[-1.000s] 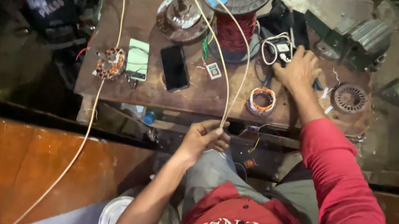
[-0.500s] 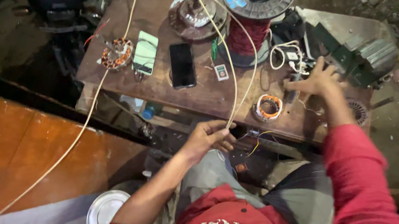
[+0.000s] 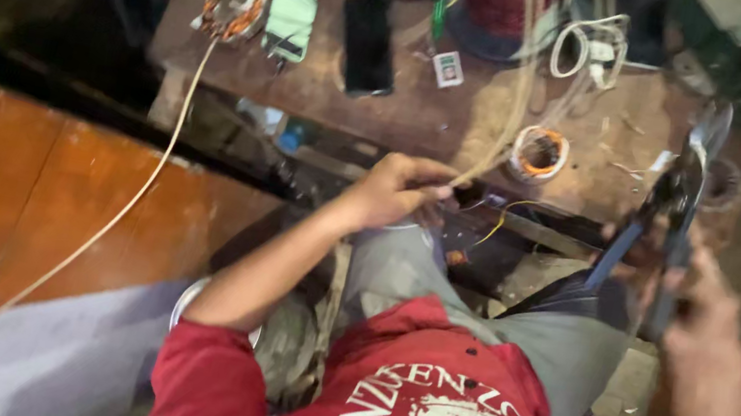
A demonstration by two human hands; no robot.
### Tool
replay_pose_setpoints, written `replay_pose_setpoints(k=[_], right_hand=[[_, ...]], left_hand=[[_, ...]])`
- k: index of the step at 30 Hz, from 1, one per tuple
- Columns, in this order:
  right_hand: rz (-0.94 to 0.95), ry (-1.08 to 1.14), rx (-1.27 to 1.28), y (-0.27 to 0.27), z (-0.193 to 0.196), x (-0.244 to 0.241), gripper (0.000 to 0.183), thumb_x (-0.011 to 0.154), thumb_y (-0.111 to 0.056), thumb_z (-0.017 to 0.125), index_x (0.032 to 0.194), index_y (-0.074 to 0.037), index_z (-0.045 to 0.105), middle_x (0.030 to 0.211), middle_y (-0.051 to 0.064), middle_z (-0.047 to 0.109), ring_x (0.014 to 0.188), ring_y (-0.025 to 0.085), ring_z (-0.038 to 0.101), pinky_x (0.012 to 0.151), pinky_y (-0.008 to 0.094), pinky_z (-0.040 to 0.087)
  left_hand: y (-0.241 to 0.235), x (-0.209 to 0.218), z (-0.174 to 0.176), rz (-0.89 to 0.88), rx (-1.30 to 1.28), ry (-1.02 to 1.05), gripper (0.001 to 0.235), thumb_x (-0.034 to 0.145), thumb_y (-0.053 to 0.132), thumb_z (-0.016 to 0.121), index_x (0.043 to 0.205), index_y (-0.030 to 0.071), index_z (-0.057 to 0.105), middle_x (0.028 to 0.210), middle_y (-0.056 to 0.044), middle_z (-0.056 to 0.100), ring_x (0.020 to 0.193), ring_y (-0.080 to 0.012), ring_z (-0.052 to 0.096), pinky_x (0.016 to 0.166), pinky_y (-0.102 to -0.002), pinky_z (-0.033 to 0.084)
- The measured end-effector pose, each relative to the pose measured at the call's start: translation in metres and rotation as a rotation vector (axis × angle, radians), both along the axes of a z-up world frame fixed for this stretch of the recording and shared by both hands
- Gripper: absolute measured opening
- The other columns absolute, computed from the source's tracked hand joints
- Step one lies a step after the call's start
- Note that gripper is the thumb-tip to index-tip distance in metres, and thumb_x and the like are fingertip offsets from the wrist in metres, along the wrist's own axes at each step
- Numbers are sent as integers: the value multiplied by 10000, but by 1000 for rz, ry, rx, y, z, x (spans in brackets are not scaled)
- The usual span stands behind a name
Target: The person sits on the floor and works on a small cylindrical electrical component, stripping and twisting wires, and using pliers to cut and adjust connections. The person handles multiple colored wires and a small white connector while assembling or repairing the component.
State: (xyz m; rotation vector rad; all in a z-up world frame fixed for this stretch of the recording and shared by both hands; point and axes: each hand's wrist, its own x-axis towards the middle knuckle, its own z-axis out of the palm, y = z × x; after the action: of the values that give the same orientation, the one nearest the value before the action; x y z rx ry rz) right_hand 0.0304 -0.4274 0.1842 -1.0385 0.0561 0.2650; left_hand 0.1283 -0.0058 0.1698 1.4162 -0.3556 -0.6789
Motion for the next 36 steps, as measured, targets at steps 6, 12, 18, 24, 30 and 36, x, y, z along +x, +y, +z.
replay_pose_setpoints(k=[6,12,18,24,30,36], right_hand=[[144,-29,-442,90,-55,-49,1021,659,-9,639,1622,-47,300,1450,102,505,1253,201,540,1012,317,444],[369,-17,-509,149,-53,-24,952,695,85,573,1607,-21,319,1531,105,482,1367,164,469,1029,276,429],[395,47,-495,185,-49,7,978,684,94,567,1620,-38,316,1450,113,534,1232,168,552,976,256,461],[395,52,-519,196,-56,17,981,675,106,572,1616,-40,336,1380,107,579,1167,180,590,963,283,479],[406,67,-546,199,-54,21,948,705,99,584,1614,-39,357,1340,120,622,1161,170,612,994,278,475],[402,107,-541,195,-54,22,965,704,107,564,1631,-49,343,1348,120,622,1152,171,619,973,283,487]], left_hand=[[0,28,-11,-85,74,48,328,1001,110,639,1310,1,665,977,-106,769,692,-152,741,612,-296,618],[27,65,-43,-107,103,320,343,1001,137,616,1296,-37,607,948,-159,761,756,-221,769,641,-343,644],[44,68,-38,-78,164,388,372,974,127,640,1296,-55,602,957,-185,762,773,-255,782,653,-364,656],[57,68,-38,-83,169,415,390,952,111,660,1303,-49,600,970,-206,769,792,-272,795,668,-363,669],[59,70,-37,-93,207,416,409,951,112,654,1320,-53,596,987,-212,768,812,-279,805,681,-369,678],[62,70,-33,-104,216,401,425,963,115,639,1356,-34,578,1000,-222,767,827,-286,802,692,-370,676]])
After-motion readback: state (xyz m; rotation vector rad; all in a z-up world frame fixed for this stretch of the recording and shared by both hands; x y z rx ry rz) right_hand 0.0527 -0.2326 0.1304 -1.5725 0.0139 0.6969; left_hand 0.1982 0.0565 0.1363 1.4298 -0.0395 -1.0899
